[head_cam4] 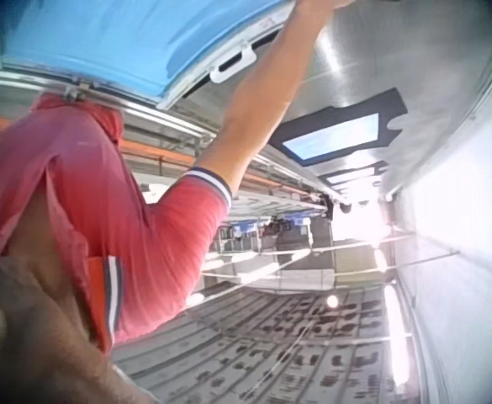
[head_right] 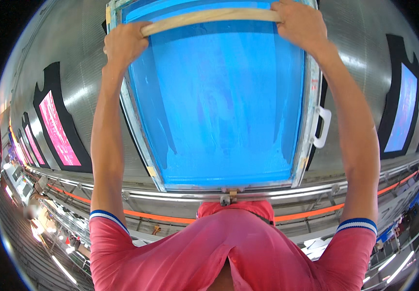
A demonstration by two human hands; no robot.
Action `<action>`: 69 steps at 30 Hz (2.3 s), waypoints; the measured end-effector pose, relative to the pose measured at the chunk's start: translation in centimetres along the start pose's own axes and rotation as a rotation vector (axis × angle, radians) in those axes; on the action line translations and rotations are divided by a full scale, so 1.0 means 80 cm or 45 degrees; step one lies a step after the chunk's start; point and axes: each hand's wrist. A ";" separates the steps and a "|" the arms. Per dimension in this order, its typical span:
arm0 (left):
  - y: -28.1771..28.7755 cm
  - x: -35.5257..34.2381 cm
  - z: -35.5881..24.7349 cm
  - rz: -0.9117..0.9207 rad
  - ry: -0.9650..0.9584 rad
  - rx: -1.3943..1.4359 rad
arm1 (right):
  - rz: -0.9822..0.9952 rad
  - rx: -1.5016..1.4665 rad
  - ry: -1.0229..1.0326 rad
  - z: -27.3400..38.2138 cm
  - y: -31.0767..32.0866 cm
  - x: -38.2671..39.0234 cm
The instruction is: The person performs screen printing on a series of black t-shirts moving along a conveyor belt. They use a squeegee to pull blue ink across a screen frame, then lift the frame to reveal the printed design before moving to the next shirt.
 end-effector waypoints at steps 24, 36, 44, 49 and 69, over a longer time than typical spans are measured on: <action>0.017 0.547 -0.159 -0.082 -0.054 0.379 | 0.044 -0.385 0.070 0.188 0.019 0.529; 0.053 0.494 -0.207 0.160 -0.023 0.155 | -0.439 -0.541 -0.672 0.005 -0.030 0.390; 0.037 0.497 -0.252 0.135 0.047 0.304 | -0.252 -1.439 -1.168 -0.017 -0.068 0.345; 0.030 0.499 -0.249 0.109 0.045 0.349 | -0.246 -1.454 -1.152 -0.016 -0.061 0.334; 0.051 0.567 -0.089 -0.093 0.052 0.623 | -0.650 -0.822 -1.106 0.137 0.061 0.287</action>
Point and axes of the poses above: each hand's wrist, its own x-axis away from the middle knuckle, its own y-axis out of the back of the hand, z = x × y, and after that the axes turned 4 degrees about -z, right-handed
